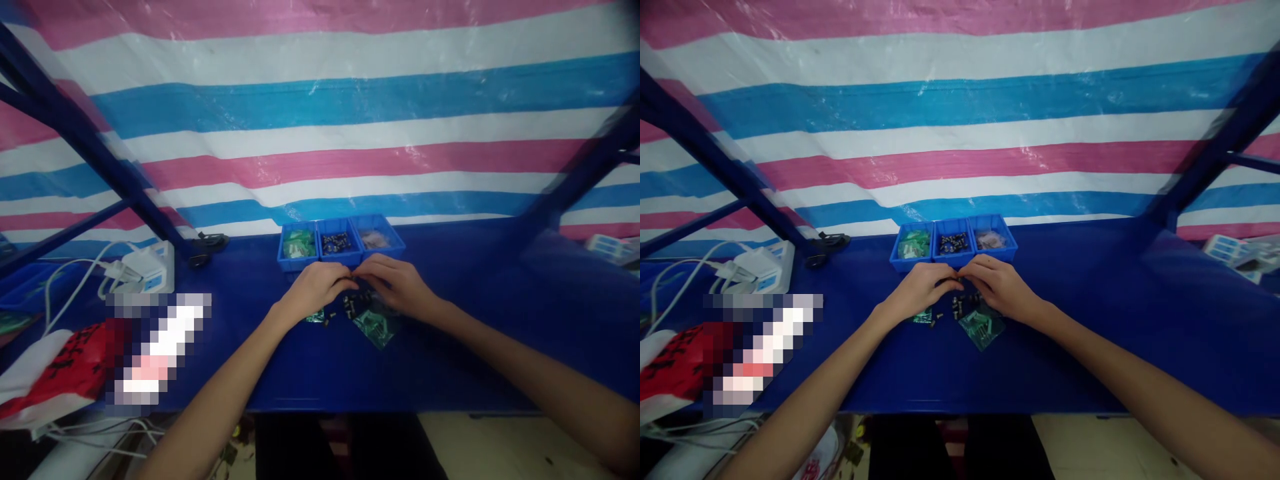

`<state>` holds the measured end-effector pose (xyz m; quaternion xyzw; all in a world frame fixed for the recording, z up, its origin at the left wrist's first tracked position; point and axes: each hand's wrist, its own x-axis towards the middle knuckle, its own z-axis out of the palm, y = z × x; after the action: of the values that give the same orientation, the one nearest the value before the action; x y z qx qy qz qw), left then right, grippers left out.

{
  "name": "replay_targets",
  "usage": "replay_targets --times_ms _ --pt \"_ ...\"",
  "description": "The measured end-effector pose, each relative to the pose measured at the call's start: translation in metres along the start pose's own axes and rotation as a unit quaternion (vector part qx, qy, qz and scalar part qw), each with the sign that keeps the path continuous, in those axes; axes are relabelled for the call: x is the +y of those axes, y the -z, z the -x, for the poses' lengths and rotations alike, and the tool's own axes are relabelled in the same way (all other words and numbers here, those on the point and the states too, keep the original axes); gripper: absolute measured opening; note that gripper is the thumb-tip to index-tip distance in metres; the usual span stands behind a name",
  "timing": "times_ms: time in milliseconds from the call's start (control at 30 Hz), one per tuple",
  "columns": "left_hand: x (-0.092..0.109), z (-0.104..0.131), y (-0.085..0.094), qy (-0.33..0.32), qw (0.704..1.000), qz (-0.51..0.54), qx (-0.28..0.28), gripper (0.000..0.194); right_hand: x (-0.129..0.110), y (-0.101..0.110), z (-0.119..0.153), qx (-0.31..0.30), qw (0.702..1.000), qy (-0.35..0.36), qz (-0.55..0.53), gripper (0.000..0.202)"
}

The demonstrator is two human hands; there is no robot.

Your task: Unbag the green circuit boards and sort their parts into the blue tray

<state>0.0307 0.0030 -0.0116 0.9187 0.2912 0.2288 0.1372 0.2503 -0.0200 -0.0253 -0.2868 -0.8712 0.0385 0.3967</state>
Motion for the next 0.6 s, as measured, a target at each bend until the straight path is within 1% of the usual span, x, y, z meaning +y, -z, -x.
replay_targets --times_ms 133,267,367,500,600 --pt "0.0009 -0.0013 0.0018 0.024 0.997 0.073 0.008 0.013 0.0001 0.0005 0.0000 -0.001 1.000 0.006 0.022 0.016" --pt "0.0041 -0.0013 0.0024 0.041 0.993 0.114 -0.007 0.018 0.0010 -0.0004 0.0008 -0.005 0.999 -0.010 0.033 0.011" --pt "0.0054 -0.0004 0.0014 0.028 0.997 0.074 -0.004 0.021 0.0022 -0.0016 0.0014 -0.013 0.999 -0.036 0.027 0.009" --pt "0.0037 0.0021 -0.0020 -0.007 0.999 -0.014 0.034 0.021 0.0002 -0.0024 0.0012 -0.014 0.995 -0.100 -0.015 0.007" --pt "0.0016 0.0037 -0.0042 -0.017 0.996 -0.049 0.072 0.022 -0.0042 -0.0024 0.0002 -0.014 0.989 -0.142 -0.046 0.009"
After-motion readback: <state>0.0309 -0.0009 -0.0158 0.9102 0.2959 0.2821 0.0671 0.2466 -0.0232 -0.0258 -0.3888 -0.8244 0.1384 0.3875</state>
